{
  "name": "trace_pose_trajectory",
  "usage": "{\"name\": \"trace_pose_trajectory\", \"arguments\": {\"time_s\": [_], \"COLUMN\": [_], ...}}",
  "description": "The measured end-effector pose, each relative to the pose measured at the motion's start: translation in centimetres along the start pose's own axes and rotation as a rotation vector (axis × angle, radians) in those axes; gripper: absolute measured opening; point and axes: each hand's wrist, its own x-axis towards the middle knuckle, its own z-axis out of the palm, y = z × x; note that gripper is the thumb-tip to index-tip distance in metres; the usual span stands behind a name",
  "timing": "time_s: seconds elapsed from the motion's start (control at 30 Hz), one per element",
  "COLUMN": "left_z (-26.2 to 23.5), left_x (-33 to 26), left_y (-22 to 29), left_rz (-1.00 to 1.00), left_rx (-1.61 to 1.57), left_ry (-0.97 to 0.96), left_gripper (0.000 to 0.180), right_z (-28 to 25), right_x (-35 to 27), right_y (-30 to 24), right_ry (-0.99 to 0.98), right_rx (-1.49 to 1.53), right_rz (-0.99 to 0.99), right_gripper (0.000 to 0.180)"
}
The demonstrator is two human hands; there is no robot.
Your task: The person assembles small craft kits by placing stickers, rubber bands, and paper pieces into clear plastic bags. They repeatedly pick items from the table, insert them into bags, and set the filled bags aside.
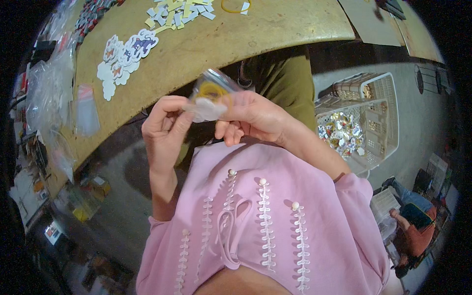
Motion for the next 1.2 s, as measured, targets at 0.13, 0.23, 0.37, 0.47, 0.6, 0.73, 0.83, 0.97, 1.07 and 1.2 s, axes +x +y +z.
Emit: {"name": "trace_pose_trajectory", "arguments": {"time_s": [0.13,0.23,0.37,0.47,0.6,0.73,0.83,0.97,1.07,1.2], "left_z": [0.0,0.0,-0.1,0.1,1.0,0.4,0.4,0.1,0.3,0.8], "left_x": [-0.4,-0.6,-0.7,-0.7,-0.6,-0.5,-0.5,-1.1,-0.9,-0.4], "left_y": [0.9,0.8,1.0,1.2,1.6,-0.1,0.5,0.0,-0.3,-0.5], "left_rz": [-0.264,-0.31,-0.345,-0.352,-0.294,0.128,0.487,0.636,0.657,0.554], "left_rx": [-0.188,-0.176,-0.152,-0.096,-0.183,0.111,0.461,0.531,0.569,0.567], "left_ry": [0.097,0.118,0.108,0.104,0.121,0.07,0.19,0.244,0.202,0.275], "left_gripper": [0.008,0.008,0.01,0.011,0.012,0.025,0.031,0.033,0.031,0.03], "right_z": [1.0,2.0,1.8,1.7,1.7,2.3,3.7,4.2,4.1,4.7], "right_x": [0.3,0.3,0.1,-0.2,-0.5,-0.7,-0.7,-1.7,-1.8,-1.5], "right_y": [0.1,-0.5,-0.7,-0.8,-1.0,-0.7,-1.1,-2.4,-2.3,-2.6], "right_ry": [0.291,0.325,0.273,0.268,0.306,0.215,0.319,0.287,0.252,0.316], "right_rx": [-0.238,-0.232,-0.14,-0.211,-0.395,-0.825,-0.944,-0.32,-0.4,-0.491], "right_rz": [-0.126,-0.208,-0.242,-0.243,-0.267,-0.588,-0.758,-0.379,-0.178,-0.136], "right_gripper": [0.028,0.035,0.036,0.025,0.016,0.018,0.026,0.033,0.024,0.011]}}
